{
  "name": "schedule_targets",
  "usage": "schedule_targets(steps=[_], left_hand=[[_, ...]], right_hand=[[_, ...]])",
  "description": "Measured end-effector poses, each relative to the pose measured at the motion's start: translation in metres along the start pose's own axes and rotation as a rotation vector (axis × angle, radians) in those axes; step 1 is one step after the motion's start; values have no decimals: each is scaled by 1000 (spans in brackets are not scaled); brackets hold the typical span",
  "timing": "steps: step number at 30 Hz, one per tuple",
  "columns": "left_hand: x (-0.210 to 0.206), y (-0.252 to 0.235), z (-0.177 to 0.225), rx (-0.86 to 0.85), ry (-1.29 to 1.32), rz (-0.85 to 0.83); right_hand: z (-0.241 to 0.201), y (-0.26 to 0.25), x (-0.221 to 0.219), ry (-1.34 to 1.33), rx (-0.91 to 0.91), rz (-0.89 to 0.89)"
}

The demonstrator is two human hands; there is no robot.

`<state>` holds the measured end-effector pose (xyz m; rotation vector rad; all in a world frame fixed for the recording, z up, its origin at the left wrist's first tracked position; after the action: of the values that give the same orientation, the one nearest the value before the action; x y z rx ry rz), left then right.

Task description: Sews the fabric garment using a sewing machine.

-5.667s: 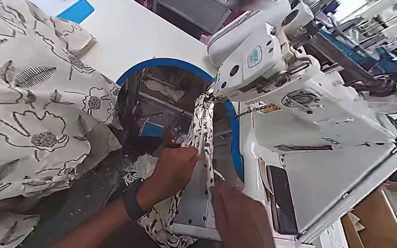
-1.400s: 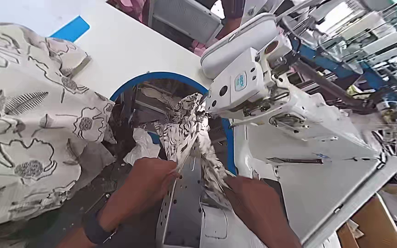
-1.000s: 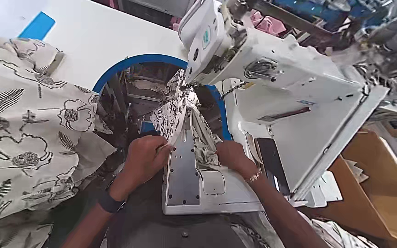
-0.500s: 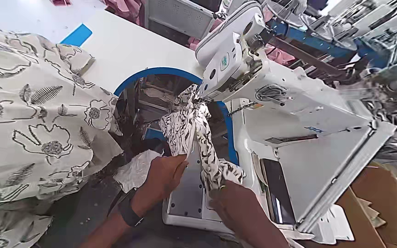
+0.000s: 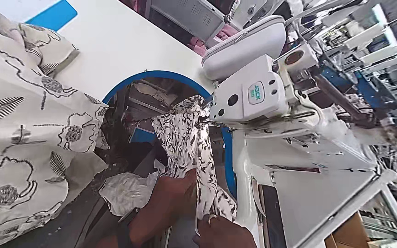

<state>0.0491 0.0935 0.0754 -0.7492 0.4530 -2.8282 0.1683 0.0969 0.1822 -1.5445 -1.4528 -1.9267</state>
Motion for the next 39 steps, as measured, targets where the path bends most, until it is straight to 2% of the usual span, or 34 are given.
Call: schedule_targets(steps=[3, 5, 9, 13, 15, 17, 20, 21, 22, 24, 25, 26, 27, 28, 29, 30, 32, 33, 34, 35, 36, 37, 39], left_hand=[[4, 4, 7, 9, -11, -105], [5, 1, 5, 18, 3, -119], [3, -12, -5, 30, 74, -149], [5, -34, -18, 71, 239, -232], [8, -38, -17, 117, 248, -282], [11, -31, -11, 173, 263, -313], [13, -15, -8, 249, 293, -351], [12, -12, -9, 252, 292, -349], [11, -10, -9, 246, 287, -351], [11, -14, -9, 218, 268, -309], [9, -12, -9, 202, 265, -292], [8, -11, -10, 188, 256, -285], [8, -10, -11, 188, 258, -288], [7, -10, -12, 195, 263, -284], [6, -10, -12, 197, 251, -280], [6, -12, -13, 191, 235, -262], [4, -12, -14, 195, 227, -219], [3, -10, -14, 208, 231, -220], [4, -9, -15, 224, 235, -224], [5, -9, -15, 242, 243, -225], [5, -9, -15, 255, 250, -228], [5, -9, -15, 255, 255, -220], [5, -10, -16, 240, 245, -195]], right_hand=[[4, -5, 3, 40, 20, 66], [6, -14, -5, 16, 18, 67], [14, -25, -7, 31, -98, 165], [32, -40, -2, 63, -60, 373], [43, -41, 0, 30, -56, 403], [60, -34, -2, -30, -85, 259], [97, -42, -34, -217, -306, -311], [107, -45, -45, -235, -328, -400], [110, -37, -48, -240, -249, -349], [102, -13, -24, -203, 112, 43], [95, 0, -14, -234, 216, 142], [95, 6, -8, -269, 239, 151], [101, 8, -6, -269, 168, 73], [108, 10, -4, -224, -2, -50], [114, 14, -1, -122, -198, -98], [116, 21, 2, 0, -287, -11], [107, 42, 5, 167, -211, 184], [101, 48, -4, 157, -182, 167], [102, 46, -15, 99, -211, 49], [109, 39, -25, 0, -319, -119], [119, 35, -34, -22, -397, -136], [127, 38, -36, -18, -360, -24], [122, 47, -23, 12, -61, 301]])
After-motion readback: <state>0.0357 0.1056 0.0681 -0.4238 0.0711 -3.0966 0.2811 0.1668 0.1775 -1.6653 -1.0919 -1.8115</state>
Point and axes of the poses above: each hand's wrist, its own y-axis away from the middle knuckle, its own x-axis out of the back of the hand, z = x × y, the point moved 4 cm from there along -y, towards the middle knuckle, and after that the axes turned 12 degrees about -z, right-handed, at the moved point
